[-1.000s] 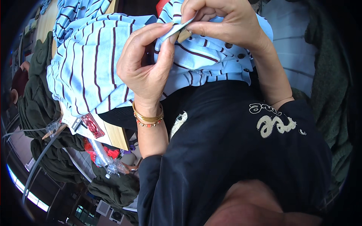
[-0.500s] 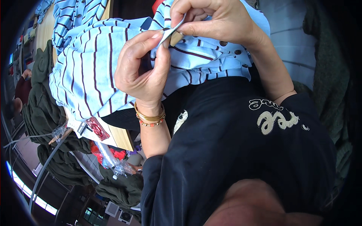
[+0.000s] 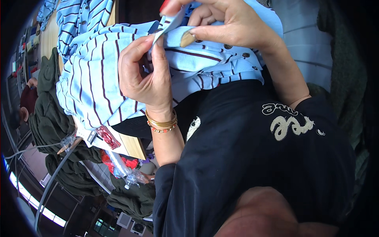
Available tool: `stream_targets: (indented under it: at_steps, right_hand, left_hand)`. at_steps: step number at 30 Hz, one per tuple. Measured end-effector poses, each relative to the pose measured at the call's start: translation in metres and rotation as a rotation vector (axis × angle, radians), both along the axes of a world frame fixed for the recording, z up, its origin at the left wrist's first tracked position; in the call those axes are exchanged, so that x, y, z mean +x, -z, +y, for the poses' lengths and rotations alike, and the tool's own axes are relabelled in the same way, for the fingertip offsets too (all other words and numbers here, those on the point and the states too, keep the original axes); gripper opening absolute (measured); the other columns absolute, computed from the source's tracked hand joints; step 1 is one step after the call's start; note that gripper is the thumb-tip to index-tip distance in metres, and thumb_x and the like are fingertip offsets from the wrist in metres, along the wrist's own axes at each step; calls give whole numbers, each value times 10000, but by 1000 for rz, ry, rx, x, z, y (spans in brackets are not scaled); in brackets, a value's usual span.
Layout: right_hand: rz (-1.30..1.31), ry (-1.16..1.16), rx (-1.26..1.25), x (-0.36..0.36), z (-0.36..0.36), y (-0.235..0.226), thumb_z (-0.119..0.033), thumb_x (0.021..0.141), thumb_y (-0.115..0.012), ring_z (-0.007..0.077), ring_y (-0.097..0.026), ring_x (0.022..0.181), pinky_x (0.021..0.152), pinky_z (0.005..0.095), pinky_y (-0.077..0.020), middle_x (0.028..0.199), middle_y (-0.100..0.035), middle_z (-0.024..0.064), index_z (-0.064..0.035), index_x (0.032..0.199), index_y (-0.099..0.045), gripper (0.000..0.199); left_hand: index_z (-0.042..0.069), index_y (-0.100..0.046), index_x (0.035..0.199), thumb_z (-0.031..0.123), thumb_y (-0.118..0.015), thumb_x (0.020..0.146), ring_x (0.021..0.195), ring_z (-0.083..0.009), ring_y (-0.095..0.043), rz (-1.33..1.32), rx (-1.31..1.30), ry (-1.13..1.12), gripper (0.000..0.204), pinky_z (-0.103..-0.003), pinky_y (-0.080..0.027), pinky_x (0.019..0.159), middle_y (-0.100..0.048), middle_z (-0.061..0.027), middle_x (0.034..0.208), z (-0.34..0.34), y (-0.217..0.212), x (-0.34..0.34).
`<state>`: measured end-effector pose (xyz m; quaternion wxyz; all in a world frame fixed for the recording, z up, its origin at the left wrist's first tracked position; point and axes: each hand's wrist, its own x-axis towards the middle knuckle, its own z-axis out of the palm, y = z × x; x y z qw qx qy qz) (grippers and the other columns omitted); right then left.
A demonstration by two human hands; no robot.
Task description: Inspecting striped garments and removing loose threads or tags.
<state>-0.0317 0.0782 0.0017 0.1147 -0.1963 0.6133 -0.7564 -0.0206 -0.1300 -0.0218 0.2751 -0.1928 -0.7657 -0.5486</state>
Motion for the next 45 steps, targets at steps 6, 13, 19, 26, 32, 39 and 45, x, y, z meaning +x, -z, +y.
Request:
stream_targets:
  at_steps: [6, 13, 19, 26, 32, 39, 45]
  right_hand:
    - [281, -21, 171, -2, 24, 1, -43, 839, -777, 123, -654, 900, 752, 221, -536, 1251, -512, 106, -15, 1182, -619, 379]
    - [299, -41, 371, 0, 28, 0, -93, 813, -794, 90, -554, 750, 662, 250, -464, 816, -618, 6, 0, 1157, -695, 370]
    - [43, -76, 0, 0, 20, 14, 50, 891, -641, 74, -648, 792, 660, 241, -480, 829, -645, 31, 26, 1266, -664, 377]
    - [254, 37, 277, 8, 26, -2, -26, 894, -686, 77, -625, 729, 642, 238, -482, 882, -746, 74, 45, 1139, -706, 256]
    - [155, -8, 250, 2, 26, 11, -69, 887, -697, 118, -628, 706, 645, 276, -494, 855, -738, 95, 34, 1119, -713, 254]
    - [260, -64, 258, 2, 27, 4, -95, 875, -720, 168, -662, 839, 759, 313, -518, 977, -731, 120, 28, 1160, -685, 313]
    - [141, 9, 191, 1, 16, 18, -69, 853, -742, 144, -664, 850, 765, 307, -526, 973, -731, 91, 30, 1107, -702, 275]
  left_hand:
    - [-3, -658, 940, -17, -736, 864, 806, -161, -657, 12, -237, -58, 110, -235, -499, 668, -721, -131, 1016, 0, -6, 1]
    - [-7, -611, 1000, -90, -668, 886, 808, -181, -680, 83, -279, 102, 152, -257, -536, 747, -724, -139, 1011, -4, -3, -7]
    - [-12, -604, 1007, -7, -678, 932, 751, -110, -632, -310, -468, -14, 105, -241, -498, 664, -685, -86, 888, -5, -29, -1]
    - [-11, -664, 1137, 136, -666, 961, 794, -199, -668, -405, -520, 125, 229, -298, -505, 670, -712, -137, 924, 12, -48, -20]
    - [-46, -674, 1088, 138, -638, 964, 741, -273, -653, -496, -742, 202, 225, -357, -503, 707, -679, -182, 857, 23, -56, -30]
    - [-63, -648, 1038, 158, -582, 1019, 713, -99, -524, -618, -342, 215, 232, -243, -426, 654, -623, -45, 794, 18, -37, -31]
    - [-35, -670, 1035, 162, -602, 1024, 746, -23, -472, -772, 8, 315, 209, -176, -366, 666, -607, 38, 838, 16, -33, -30]
